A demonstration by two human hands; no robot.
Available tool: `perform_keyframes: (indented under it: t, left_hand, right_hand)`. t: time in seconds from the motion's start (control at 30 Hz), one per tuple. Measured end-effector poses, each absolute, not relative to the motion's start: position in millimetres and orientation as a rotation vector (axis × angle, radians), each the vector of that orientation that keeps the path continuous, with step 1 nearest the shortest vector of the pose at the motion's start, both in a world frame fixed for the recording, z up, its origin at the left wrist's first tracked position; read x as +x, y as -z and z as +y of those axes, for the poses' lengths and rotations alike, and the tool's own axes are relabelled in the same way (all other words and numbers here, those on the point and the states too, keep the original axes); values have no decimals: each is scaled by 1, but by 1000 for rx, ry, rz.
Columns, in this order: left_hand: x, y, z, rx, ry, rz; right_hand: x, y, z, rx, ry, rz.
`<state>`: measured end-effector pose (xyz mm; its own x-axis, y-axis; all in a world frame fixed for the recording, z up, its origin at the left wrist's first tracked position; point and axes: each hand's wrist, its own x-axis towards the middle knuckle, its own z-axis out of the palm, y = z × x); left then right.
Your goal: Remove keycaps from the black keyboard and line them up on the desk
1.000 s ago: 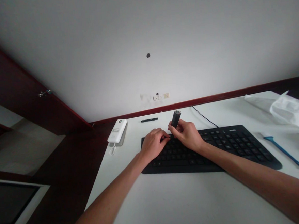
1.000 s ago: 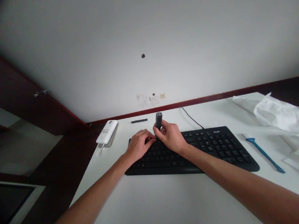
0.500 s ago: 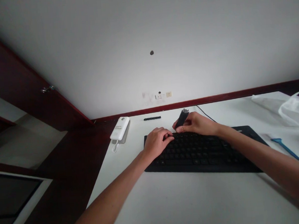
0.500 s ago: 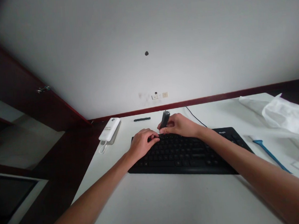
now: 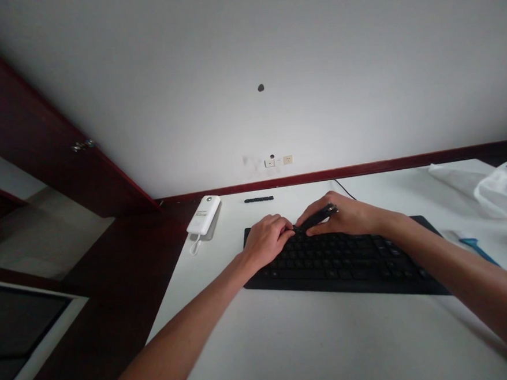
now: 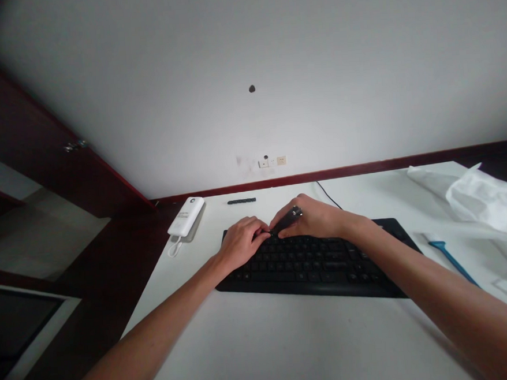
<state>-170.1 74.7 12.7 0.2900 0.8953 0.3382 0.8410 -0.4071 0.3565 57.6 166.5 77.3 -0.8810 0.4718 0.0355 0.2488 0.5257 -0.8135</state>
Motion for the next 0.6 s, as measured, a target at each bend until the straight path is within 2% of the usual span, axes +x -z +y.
perform_keyframes:
  t: [0.23,0.6]
  left_hand:
    - [-172,-12,75,2377,-804,1626]
    - [-174,-8,76,2337,-883,1603]
  right_hand:
    - [52,-70,166,-697,-1097,-2497]
    - [40,-66,152,-867,-976,-2396]
